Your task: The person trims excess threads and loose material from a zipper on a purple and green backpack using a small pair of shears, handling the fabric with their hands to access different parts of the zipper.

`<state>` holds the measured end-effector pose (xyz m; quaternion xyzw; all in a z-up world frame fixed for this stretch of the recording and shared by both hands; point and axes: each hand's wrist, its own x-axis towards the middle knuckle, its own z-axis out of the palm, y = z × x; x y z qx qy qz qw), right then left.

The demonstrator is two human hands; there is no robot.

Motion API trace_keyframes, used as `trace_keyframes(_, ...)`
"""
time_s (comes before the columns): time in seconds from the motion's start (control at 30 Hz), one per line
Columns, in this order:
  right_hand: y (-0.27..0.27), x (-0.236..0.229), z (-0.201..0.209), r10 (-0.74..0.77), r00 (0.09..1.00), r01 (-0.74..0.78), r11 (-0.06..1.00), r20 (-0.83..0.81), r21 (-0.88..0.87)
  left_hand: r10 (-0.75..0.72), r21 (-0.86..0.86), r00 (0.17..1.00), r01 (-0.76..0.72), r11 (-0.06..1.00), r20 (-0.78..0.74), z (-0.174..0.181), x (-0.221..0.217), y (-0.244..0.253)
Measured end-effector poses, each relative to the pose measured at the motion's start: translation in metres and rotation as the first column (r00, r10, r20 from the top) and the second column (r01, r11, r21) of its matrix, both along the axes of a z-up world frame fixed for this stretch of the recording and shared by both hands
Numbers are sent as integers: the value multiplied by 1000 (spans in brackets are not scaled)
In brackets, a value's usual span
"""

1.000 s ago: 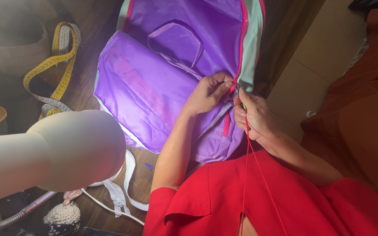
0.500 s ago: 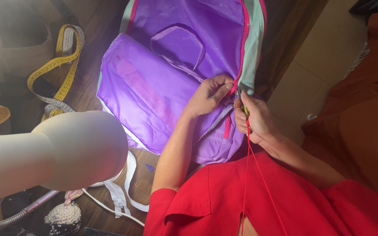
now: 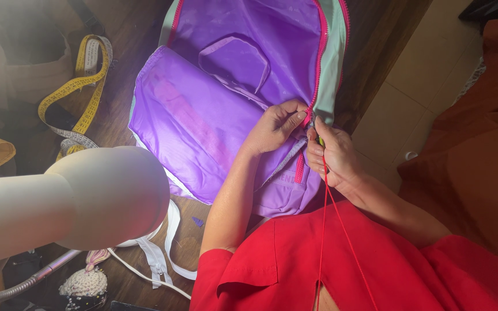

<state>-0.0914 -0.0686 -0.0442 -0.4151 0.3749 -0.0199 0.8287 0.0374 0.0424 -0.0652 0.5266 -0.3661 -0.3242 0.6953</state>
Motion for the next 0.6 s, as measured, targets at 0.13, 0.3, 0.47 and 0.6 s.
trace_keyframes(0.13, 1, -2, -5, -17, 1000, 17, 1000, 10, -21, -6, -13, 1000, 5, 1000, -22, -4, -1, -1)
trace_keyframes(0.3, 1, -3, -2, -8, 1000, 8, 999, 18, 33, -20, 4, 998, 20, 1000, -61, -6, 2, -2)
trace_keyframes(0.47, 1, 4, -3, -39, 999, 39, 999, 20, 35, -36, 20, 999, 36, 999, 26, 8, 5, 2)
trace_keyframes(0.6, 0, 6, -13, -41, 999, 41, 999, -4, 1, 8, 92, 998, -13, 996, 59, 9, 1, 1)
